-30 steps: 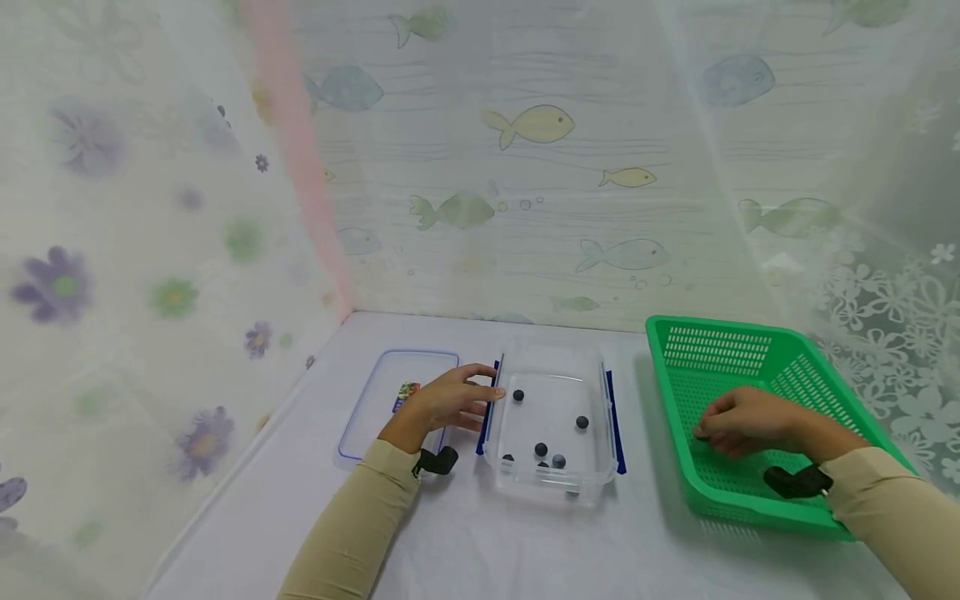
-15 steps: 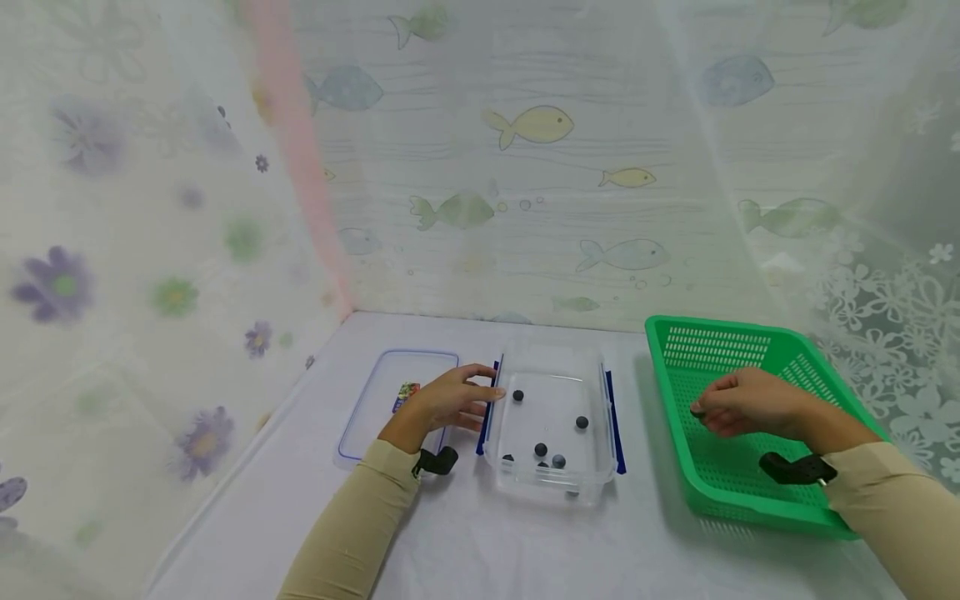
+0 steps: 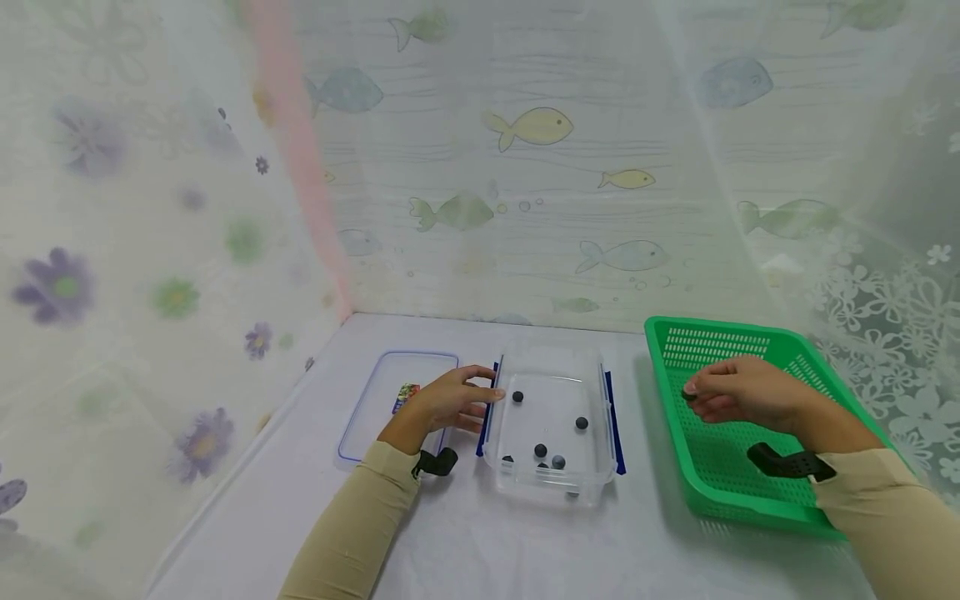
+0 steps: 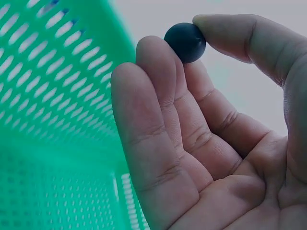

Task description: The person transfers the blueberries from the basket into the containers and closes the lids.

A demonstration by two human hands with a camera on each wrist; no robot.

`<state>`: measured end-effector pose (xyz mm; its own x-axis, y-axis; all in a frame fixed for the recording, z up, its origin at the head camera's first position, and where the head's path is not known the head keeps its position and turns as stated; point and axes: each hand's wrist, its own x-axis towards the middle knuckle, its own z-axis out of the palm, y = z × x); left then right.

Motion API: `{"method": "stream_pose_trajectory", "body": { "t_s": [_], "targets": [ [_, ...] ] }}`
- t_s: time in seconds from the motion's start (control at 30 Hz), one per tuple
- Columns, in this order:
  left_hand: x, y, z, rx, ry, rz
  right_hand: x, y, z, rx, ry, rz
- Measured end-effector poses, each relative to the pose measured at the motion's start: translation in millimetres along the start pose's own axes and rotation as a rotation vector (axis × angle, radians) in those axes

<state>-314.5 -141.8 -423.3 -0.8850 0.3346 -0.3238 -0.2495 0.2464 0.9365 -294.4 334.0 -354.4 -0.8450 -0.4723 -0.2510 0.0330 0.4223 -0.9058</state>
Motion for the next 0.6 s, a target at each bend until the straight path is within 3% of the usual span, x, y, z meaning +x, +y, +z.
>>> {"method": "stream_pose_trajectory", "body": {
  "t_s": [0.4, 0.6],
  "targets": [
    [-1.3, 1.1, -0.1, -0.005, 0.001, 0.000, -11.5, -23.5, 26.2, 0.132, 0.056, -0.089],
    [-1.3, 1.9, 0.8, -0.005, -0.012, 0.005, -17.5, -27.8, 38.0, 0.132, 0.123, -0.147]
  ]
}}
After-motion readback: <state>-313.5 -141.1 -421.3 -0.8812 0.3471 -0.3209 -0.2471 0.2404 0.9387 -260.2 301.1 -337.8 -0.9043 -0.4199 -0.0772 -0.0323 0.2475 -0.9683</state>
